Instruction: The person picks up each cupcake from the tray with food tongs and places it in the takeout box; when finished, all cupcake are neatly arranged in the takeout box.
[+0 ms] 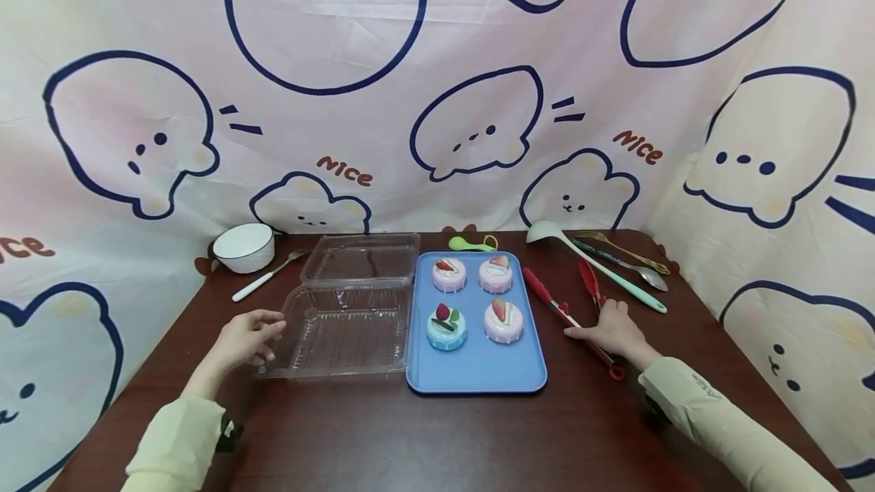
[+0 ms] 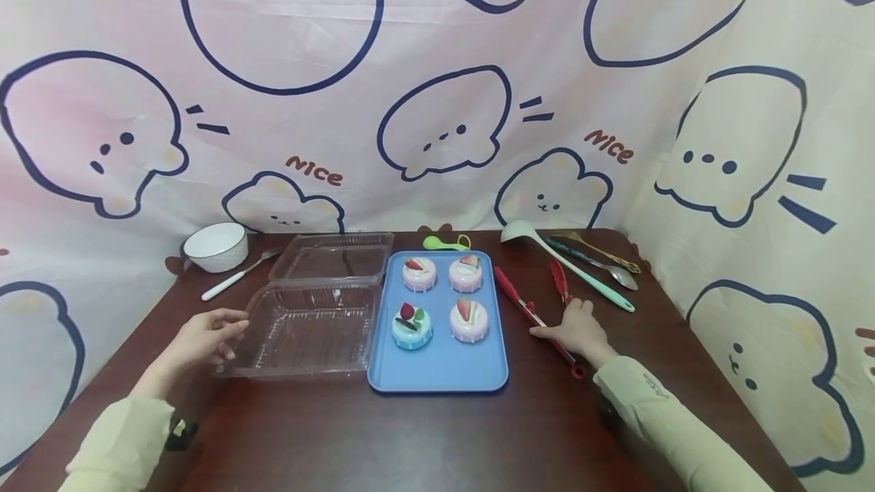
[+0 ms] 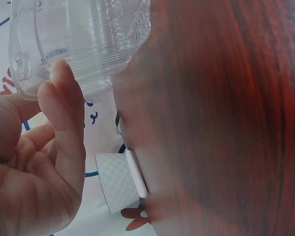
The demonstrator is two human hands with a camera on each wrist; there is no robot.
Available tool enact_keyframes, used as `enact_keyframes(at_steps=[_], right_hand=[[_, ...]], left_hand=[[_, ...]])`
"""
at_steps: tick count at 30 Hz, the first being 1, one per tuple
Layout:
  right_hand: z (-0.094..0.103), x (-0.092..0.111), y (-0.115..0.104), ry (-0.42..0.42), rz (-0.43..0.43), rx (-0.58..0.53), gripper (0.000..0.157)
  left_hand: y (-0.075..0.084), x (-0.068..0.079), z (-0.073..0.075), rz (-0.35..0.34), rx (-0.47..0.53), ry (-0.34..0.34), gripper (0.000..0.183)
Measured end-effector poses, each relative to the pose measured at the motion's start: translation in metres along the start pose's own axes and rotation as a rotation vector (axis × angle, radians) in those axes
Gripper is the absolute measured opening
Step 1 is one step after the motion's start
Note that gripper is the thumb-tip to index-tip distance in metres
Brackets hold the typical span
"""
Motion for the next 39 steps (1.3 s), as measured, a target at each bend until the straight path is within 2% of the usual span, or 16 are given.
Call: enact_keyframes(at_steps=[5,9,11,16,24,29,33,35,39], right_hand=[[0.004,0.003,-0.002,-0.025,0.048,-0.057,0.096],[0.005,0.005,0.002,-0.023,0.045,-0.101,0.09],[0.003,0.005,0.005,-0.019,0.033,-0.113,0.091],[0.0,0.004,0.011,0.007,-0.005,-0.151,0.106],[0.009,0.007,0.008,0.081,0.028,-0.173,0.103],[0.02,0.012,0.01,0.1,0.058,-0.332,0.104],[0.026,0.021,0.012,0.089,0.091,-0.446,0.095],[0.028,0.029,0.011,0.094,0.126,-0.446,0.089],[0.032,0.047,0.004,0.129,0.21,-0.351,0.08]], left_hand=[[-0.001,-0.001,0.0,-0.005,-0.007,0.002,0.042],[-0.001,0.0,-0.001,0.0,-0.002,0.004,0.042],[0.0,0.001,-0.001,0.001,0.003,0.003,0.042],[0.002,0.003,-0.002,0.006,0.009,0.006,0.042],[0.001,0.003,-0.001,0.007,0.004,0.013,0.041],[-0.001,0.003,0.001,0.006,0.003,0.022,0.042],[-0.001,0.004,0.001,0.016,0.017,0.024,0.041],[-0.001,0.004,0.001,0.018,0.024,0.021,0.041],[-0.001,0.004,0.001,0.017,0.029,0.023,0.041]])
Point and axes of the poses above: each hand's wrist, its own x-axis away from the middle knuckle, its own z-axis out of the back of the hand, y = z × x, the point moved 8 cm from there along -x, towards the middle knuckle, and after that the axes turned 7 degrees about -z, right-handed, at the moved point
